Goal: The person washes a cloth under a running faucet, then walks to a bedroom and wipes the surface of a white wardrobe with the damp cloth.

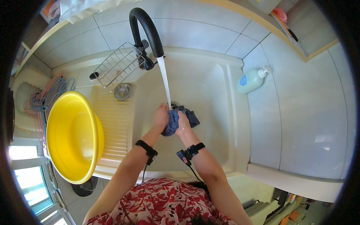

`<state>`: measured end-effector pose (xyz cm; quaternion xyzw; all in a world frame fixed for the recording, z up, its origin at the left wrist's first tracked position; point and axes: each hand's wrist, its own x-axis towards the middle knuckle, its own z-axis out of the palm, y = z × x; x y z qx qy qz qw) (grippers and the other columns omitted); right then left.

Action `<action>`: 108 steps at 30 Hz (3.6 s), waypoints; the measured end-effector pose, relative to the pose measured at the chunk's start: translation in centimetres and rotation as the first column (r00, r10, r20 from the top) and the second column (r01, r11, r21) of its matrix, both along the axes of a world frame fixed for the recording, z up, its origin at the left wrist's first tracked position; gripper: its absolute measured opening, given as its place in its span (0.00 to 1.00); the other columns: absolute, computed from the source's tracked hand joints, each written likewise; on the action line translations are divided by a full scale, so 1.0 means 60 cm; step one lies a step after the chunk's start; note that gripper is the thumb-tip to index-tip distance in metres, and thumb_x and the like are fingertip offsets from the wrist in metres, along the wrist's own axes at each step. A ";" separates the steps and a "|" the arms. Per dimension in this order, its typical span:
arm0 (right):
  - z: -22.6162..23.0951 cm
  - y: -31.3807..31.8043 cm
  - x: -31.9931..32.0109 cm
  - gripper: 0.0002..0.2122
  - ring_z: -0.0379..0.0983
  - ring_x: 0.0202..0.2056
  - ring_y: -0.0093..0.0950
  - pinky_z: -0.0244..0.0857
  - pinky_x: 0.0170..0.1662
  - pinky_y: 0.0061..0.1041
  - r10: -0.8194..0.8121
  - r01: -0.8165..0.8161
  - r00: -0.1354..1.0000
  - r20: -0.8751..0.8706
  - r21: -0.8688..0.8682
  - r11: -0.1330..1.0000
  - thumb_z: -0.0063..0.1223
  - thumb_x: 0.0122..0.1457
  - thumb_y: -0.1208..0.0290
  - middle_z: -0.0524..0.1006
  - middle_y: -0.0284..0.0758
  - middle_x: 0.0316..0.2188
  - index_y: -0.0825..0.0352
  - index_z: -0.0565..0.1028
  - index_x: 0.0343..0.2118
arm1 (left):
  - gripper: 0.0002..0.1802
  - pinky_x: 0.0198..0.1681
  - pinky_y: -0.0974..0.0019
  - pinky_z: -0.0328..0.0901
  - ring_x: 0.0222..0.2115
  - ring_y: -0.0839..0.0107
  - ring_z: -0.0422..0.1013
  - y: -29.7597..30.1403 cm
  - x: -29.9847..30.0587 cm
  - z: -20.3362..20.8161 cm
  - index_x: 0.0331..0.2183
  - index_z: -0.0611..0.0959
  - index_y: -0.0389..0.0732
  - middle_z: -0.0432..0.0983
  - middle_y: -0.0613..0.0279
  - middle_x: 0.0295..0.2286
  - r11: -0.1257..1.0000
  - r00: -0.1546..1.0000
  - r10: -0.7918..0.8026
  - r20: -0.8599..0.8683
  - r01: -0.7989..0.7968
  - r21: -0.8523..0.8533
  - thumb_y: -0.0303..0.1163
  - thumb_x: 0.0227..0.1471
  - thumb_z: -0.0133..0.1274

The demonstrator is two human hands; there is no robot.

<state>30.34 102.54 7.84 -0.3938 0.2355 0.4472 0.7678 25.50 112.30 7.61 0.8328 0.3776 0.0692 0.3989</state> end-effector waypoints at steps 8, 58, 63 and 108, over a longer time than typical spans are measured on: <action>0.042 0.000 0.035 0.16 0.70 0.34 0.23 0.64 0.38 0.26 0.077 0.009 0.920 0.384 -0.216 0.976 0.43 0.58 0.61 0.73 0.34 0.33 0.71 0.71 0.36 | 0.33 0.35 0.63 0.66 0.29 0.64 0.71 0.042 -0.007 0.066 0.37 0.75 0.30 0.74 0.53 0.30 0.791 0.881 -0.446 0.157 0.470 -0.392 0.52 0.43 0.57; 0.081 0.007 0.030 0.10 0.68 0.34 0.22 0.61 0.39 0.21 0.323 -0.135 0.712 0.624 -0.329 0.935 0.39 0.55 0.78 0.74 0.32 0.32 0.71 0.72 0.37 | 0.24 0.42 0.66 0.65 0.38 0.71 0.70 0.067 -0.030 0.066 0.46 0.71 0.34 0.72 0.61 0.39 0.181 0.929 -0.063 0.365 0.371 -0.911 0.36 0.49 0.51; 0.048 -0.006 0.033 0.09 0.67 0.31 0.22 0.61 0.36 0.20 0.448 0.007 0.507 0.736 -0.523 0.852 0.42 0.51 0.84 0.73 0.33 0.28 0.70 0.72 0.34 | 0.24 0.44 0.66 0.65 0.38 0.69 0.70 0.050 -0.023 0.127 0.45 0.70 0.32 0.72 0.57 0.38 -0.064 0.956 0.161 0.245 0.258 -0.964 0.38 0.50 0.50; 0.005 -0.017 0.016 0.13 0.72 0.32 0.26 0.69 0.34 0.26 0.176 -0.210 0.974 0.146 0.271 0.939 0.41 0.59 0.60 0.74 0.34 0.30 0.65 0.71 0.34 | 0.16 0.29 0.52 0.67 0.26 0.52 0.72 -0.043 0.004 0.110 0.32 0.77 0.40 0.75 0.47 0.26 0.985 0.979 -0.170 0.112 0.170 0.012 0.42 0.46 0.44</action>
